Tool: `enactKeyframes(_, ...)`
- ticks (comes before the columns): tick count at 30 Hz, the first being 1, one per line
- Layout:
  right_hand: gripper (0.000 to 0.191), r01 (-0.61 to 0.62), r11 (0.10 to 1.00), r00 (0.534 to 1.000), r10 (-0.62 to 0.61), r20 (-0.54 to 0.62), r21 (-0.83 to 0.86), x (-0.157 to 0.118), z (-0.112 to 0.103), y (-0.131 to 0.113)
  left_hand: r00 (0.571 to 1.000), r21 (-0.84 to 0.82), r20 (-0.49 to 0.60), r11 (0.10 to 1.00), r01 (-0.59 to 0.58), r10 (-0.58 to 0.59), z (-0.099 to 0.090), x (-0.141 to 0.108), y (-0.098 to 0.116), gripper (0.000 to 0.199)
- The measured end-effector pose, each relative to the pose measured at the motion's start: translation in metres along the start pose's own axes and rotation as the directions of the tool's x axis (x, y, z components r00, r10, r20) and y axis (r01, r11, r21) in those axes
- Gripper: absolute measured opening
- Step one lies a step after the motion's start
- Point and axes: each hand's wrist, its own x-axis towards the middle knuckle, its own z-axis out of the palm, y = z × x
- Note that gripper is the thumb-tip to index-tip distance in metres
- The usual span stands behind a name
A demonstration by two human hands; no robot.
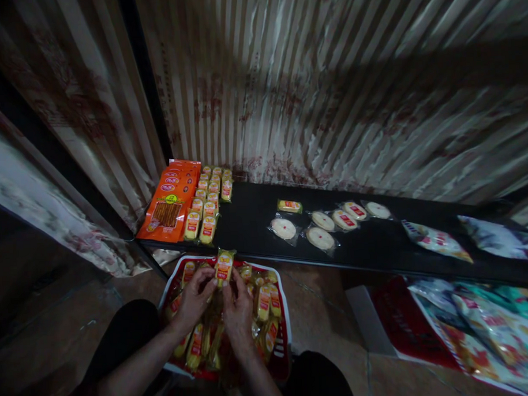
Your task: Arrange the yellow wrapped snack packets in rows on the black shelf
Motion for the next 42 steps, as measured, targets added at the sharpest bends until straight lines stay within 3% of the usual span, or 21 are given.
enactKeyframes(11,0.048,0.052,0.996,0.999,-0.051,0.006,-0.073,0.025,-0.001,-0.014,0.988,0.232,-0.046,0.963,-0.136,0.15,0.008,0.011,0.012,0.02)
enactKeyframes(17,0.045,0.099,0.993,0.995,-0.1,-0.02,-0.062,0.049,-0.002,-0.028,0.942,0.371,-0.091,0.889,-0.27,0.324,0.019,0.026,0.025,0.023)
enactKeyframes(21,0.045,0.122,0.992,0.992,-0.124,-0.037,-0.031,0.071,-0.001,-0.035,0.928,0.404,-0.08,0.863,-0.303,0.363,0.029,0.038,0.03,0.032)
enactKeyframes(34,0.041,0.18,0.975,0.982,-0.185,-0.028,-0.128,0.123,0.005,-0.035,0.979,0.349,-0.077,0.925,-0.152,0.19,0.05,0.068,0.038,0.043)
enactKeyframes(42,0.043,0.165,0.965,0.984,-0.173,-0.027,-0.204,0.148,0.008,-0.031,0.988,0.377,-0.073,0.921,-0.099,0.136,0.058,0.086,0.04,0.05)
